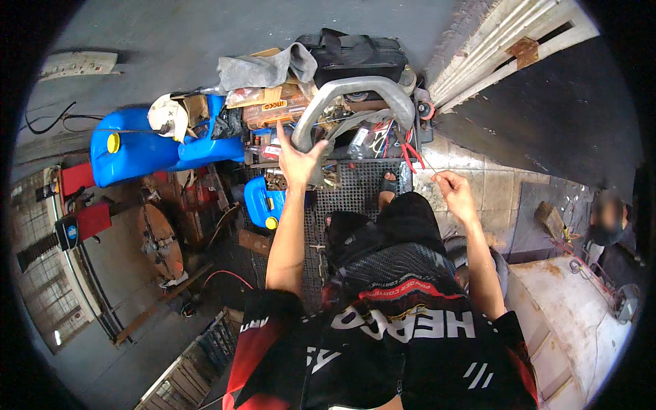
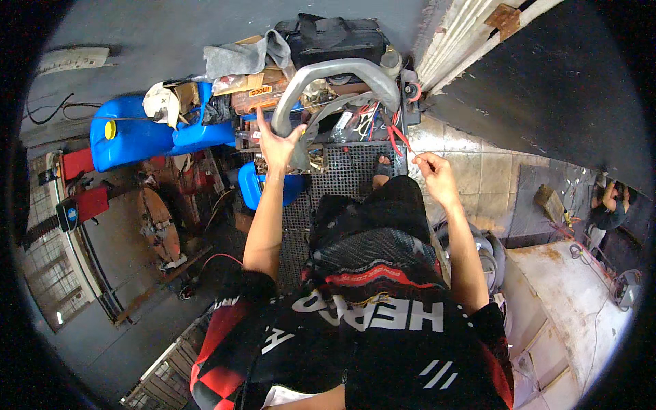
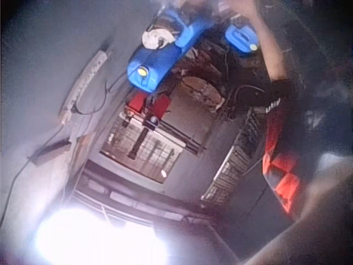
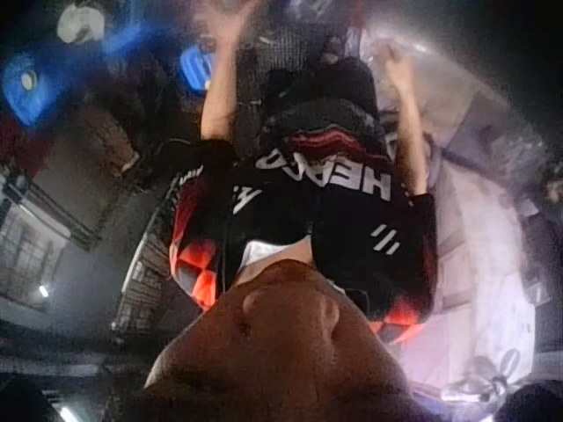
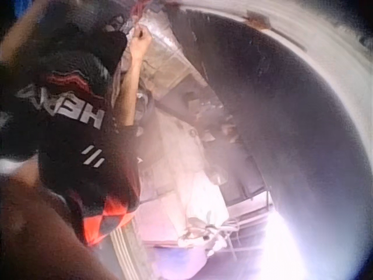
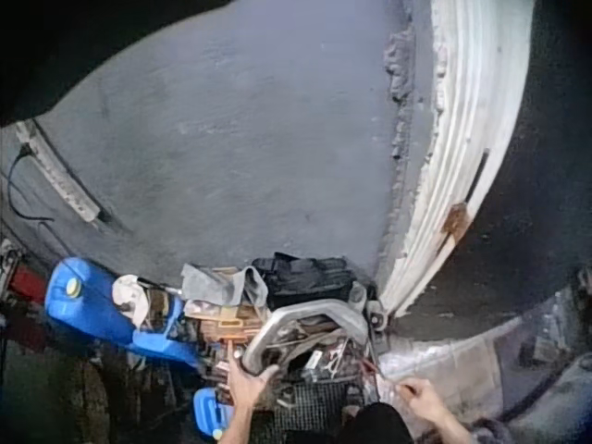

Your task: The person uses pliers to bend and shape a thin metal rod, then inserts it into a curved metal bracket. They repeatedly adjust the rod and bracket, testing the fit and making further adjustments with the pliers.

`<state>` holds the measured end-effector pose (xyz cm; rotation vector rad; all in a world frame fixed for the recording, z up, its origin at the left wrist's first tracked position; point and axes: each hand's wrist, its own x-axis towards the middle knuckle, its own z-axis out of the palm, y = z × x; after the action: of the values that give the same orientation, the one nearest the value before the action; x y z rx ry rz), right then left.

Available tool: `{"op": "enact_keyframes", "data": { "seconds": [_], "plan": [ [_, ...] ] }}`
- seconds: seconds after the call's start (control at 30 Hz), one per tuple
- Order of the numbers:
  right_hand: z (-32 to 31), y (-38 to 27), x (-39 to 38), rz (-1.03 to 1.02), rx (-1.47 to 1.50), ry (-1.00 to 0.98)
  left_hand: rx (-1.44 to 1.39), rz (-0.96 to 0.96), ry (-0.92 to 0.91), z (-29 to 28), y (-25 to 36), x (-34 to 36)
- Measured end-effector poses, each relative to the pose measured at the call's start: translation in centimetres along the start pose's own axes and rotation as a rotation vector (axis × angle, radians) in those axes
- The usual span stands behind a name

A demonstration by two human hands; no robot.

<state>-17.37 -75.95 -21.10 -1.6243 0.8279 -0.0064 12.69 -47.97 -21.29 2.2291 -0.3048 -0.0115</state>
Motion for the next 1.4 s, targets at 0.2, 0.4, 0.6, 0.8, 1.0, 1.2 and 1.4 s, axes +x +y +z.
{"op": "enact_keyframes", "data": {
  "seconds": [0.2,0.4,0.6,0.8,1.0,1.2,1.4],
  "plan": [
    [-3.3,2.9,-1.5,0.081,0.110,0.053,-0.218,-0.073,0.047,2.6,-3.6,0.2],
    [-4.9,4.3,-2.7,0.089,0.147,0.133,-0.265,-0.076,0.107,-2.6,1.3,-2.0],
    [-0.4,1.8,-1.8,-0.174,-0.060,-0.100,-0.457,-0.102,0.216,-13.3,3.1,-4.9],
    [9.4,-7.1,-1.2,-0.471,-0.161,-0.345,-0.778,-0.280,0.217,-21.9,8.4,-8.0],
    [15.3,-14.8,-3.4,-0.656,-0.226,-0.511,-1.074,-0.357,0.195,-28.5,7.3,-10.8],
    [18.4,-17.1,-6.0,-0.759,-0.111,-0.811,-1.239,-0.478,0.095,-32.6,3.2,-13.6],
    [24.1,-17.2,-12.3,-0.703,0.314,-0.930,-1.328,-0.573,0.095,-33.8,-0.7,-16.0]
  ]
}}
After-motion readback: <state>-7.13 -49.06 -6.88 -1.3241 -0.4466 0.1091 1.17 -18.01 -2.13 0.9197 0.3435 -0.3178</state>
